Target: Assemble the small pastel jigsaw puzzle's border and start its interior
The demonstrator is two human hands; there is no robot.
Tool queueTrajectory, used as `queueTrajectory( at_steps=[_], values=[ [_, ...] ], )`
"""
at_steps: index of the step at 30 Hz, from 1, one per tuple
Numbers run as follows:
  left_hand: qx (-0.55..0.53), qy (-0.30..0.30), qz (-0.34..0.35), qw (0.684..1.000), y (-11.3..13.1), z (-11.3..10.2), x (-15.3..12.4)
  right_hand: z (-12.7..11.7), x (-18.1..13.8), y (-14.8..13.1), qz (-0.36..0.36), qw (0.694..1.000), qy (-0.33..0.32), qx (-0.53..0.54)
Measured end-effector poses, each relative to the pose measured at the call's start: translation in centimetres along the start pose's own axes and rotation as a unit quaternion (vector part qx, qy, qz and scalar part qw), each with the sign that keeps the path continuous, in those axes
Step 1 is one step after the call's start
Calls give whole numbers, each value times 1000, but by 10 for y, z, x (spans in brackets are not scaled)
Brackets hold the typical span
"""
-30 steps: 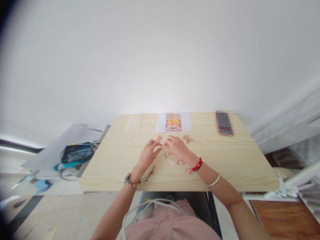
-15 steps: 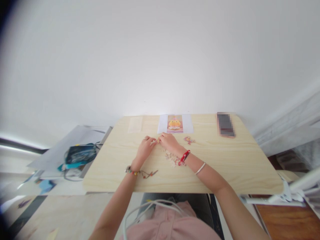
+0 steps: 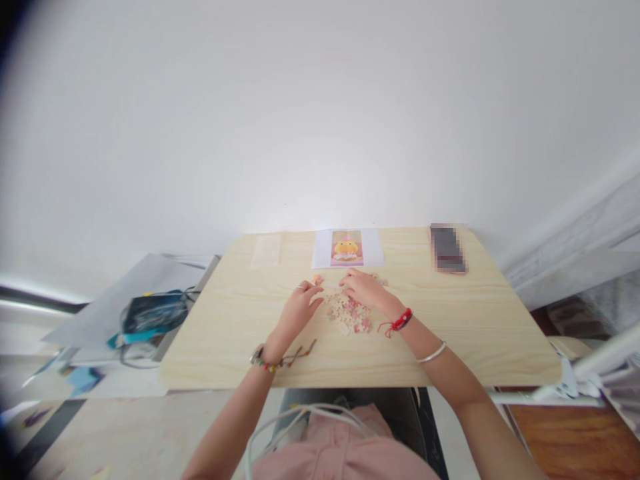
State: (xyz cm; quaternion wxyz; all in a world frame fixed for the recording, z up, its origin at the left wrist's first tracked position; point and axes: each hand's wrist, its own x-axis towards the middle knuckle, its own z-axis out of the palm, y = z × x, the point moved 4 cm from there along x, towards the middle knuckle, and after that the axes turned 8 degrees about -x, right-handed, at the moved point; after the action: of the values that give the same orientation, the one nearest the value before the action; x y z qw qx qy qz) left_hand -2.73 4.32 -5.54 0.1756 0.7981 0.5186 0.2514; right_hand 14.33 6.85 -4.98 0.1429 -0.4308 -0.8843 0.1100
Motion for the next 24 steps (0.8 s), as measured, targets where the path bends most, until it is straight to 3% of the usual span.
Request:
queueTrajectory(
  at_steps=[6, 12, 17, 24],
  values=[
    [7, -11, 30, 999, 12, 13, 11, 6, 7, -5, -7, 999, -49, -16],
    [11, -12, 8, 1000, 9, 18, 9, 8, 13, 2, 0, 999, -41, 34],
    [-41, -2, 0, 999, 9, 16, 11, -3, 13, 5, 18, 994, 11, 104],
    [-183, -33, 4, 983, 15, 10, 17, -23, -5, -2, -2, 976, 155, 153]
  ],
)
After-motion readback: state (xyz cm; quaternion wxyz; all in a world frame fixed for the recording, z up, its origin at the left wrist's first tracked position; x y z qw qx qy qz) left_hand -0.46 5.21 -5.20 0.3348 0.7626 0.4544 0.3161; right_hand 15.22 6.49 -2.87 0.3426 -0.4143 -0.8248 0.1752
